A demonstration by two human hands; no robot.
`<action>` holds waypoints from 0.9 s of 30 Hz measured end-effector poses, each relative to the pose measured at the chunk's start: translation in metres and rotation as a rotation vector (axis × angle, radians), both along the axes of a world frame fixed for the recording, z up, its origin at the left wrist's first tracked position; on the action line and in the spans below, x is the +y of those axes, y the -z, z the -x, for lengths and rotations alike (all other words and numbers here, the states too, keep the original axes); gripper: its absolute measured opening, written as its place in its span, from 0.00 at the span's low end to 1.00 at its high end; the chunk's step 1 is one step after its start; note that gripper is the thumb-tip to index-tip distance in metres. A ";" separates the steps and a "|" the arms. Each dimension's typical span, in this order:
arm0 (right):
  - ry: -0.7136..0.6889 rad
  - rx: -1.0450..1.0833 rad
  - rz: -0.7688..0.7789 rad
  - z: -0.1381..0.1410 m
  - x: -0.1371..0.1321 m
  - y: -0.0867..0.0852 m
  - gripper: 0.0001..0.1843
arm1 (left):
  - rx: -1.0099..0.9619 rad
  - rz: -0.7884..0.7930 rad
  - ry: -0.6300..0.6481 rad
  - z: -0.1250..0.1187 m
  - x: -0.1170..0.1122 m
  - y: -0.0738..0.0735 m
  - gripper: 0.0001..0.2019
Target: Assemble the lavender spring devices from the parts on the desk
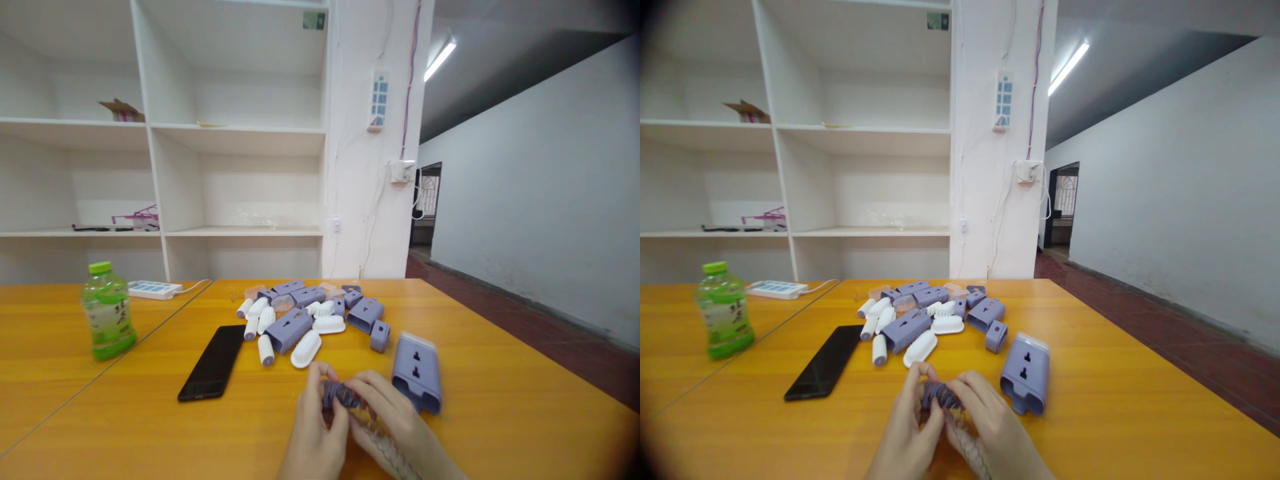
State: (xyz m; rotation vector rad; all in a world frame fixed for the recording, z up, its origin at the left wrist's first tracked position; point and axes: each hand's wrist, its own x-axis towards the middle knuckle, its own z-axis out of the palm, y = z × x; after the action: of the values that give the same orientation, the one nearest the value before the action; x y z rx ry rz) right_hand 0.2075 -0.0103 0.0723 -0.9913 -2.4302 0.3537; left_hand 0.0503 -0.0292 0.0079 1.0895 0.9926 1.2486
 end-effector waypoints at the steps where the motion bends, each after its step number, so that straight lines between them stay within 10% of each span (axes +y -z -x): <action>1: 0.002 -0.004 -0.009 0.000 0.000 -0.001 0.22 | -0.018 -0.008 -0.001 -0.001 0.000 0.001 0.06; 27: 0.117 -0.100 -0.080 -0.002 0.001 -0.004 0.18 | -0.218 0.084 0.034 -0.005 -0.001 0.008 0.27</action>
State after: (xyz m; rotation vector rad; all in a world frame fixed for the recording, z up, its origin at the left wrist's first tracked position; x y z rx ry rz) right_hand 0.2098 -0.0089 0.0763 -1.1341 -2.4398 0.1685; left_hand 0.0549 -0.0298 0.0003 0.8812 0.8500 1.2570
